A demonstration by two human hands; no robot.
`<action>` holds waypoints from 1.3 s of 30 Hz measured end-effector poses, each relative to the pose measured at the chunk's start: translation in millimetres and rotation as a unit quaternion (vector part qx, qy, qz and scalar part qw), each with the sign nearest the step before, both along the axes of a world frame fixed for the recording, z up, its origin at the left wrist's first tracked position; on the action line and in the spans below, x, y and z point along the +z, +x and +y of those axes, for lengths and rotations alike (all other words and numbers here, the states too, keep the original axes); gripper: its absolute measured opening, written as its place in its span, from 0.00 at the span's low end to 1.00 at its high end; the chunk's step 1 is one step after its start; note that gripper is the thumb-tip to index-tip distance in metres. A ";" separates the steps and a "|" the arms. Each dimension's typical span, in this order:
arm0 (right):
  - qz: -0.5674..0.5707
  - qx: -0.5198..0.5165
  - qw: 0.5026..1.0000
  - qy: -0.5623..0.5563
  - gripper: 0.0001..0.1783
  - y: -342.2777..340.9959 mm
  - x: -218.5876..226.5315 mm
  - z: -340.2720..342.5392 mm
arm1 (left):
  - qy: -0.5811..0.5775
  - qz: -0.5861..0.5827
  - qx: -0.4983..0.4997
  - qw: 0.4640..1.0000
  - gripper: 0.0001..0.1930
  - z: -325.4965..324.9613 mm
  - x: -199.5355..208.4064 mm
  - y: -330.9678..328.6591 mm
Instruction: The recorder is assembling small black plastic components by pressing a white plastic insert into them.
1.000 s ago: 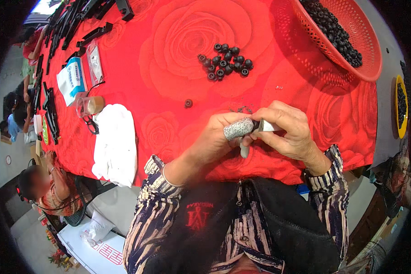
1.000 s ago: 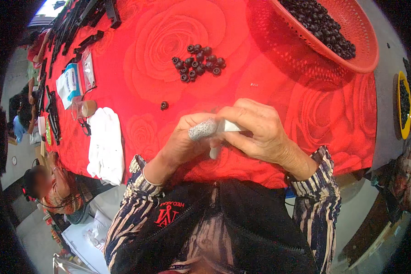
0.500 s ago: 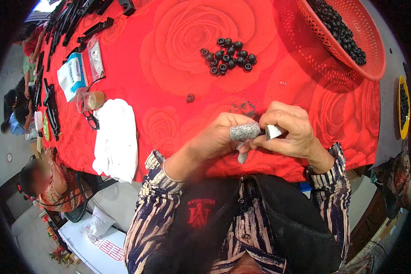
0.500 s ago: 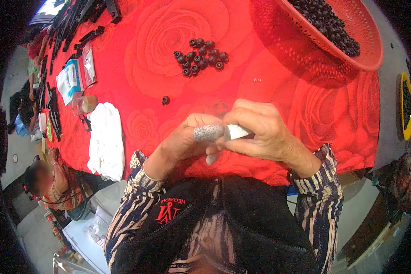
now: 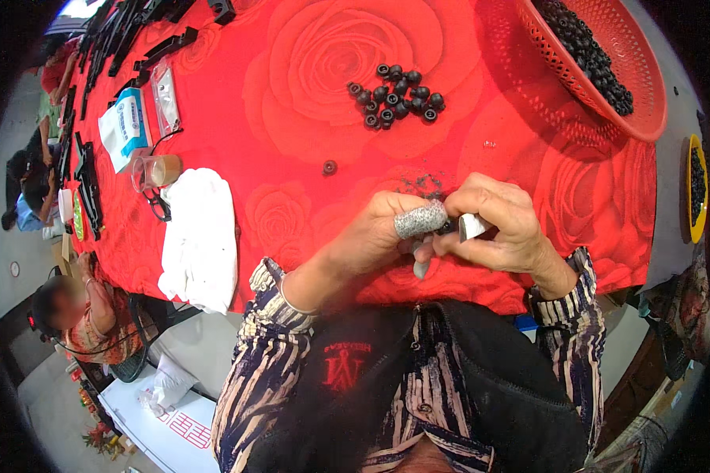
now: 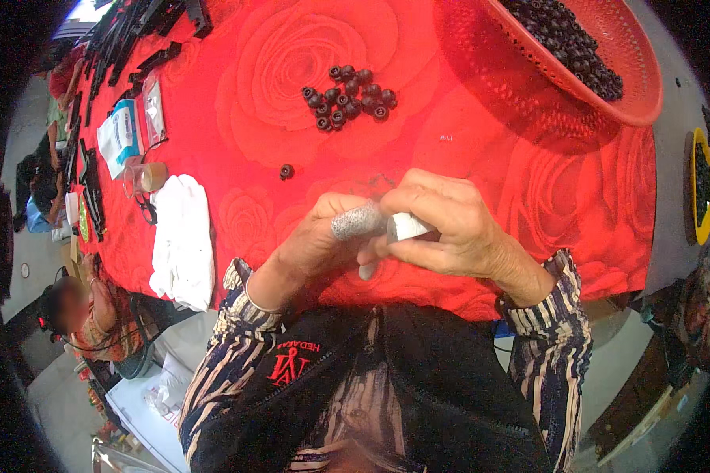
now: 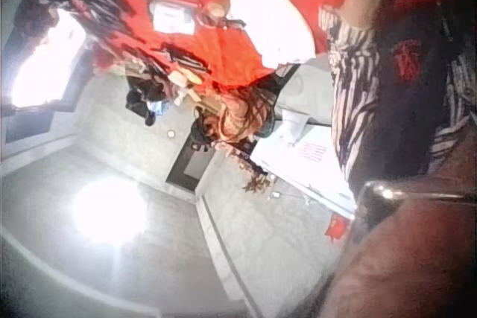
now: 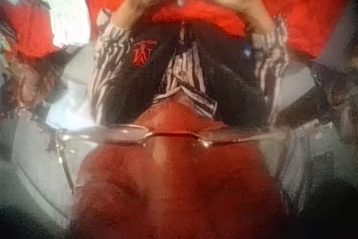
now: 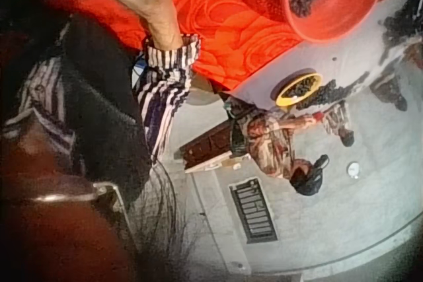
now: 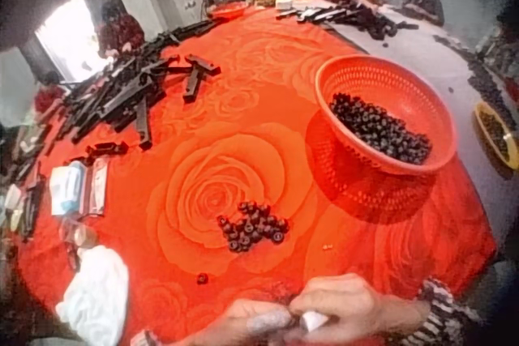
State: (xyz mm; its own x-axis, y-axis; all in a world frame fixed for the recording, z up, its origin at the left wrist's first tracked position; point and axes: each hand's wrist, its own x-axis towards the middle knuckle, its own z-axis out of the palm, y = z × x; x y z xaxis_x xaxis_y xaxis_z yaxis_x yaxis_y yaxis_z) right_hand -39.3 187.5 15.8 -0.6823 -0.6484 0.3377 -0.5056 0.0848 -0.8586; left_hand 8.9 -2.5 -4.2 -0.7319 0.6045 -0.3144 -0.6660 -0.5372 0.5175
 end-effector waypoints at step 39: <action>0.153 -0.062 0.986 -0.004 0.19 3.2 13.4 -1.7 | 0.004 0.007 0.149 0.989 0.11 6.4 1.2 1.5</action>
State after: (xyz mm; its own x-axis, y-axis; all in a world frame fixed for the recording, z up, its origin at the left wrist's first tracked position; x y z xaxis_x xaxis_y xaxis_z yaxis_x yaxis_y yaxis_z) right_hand -36.0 185.8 29.2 -0.6208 -0.5630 0.5456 -0.7280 0.1558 -0.6676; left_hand 10.4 3.9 -3.0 -0.8820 0.3642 -0.2991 -0.4707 -0.7131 0.5196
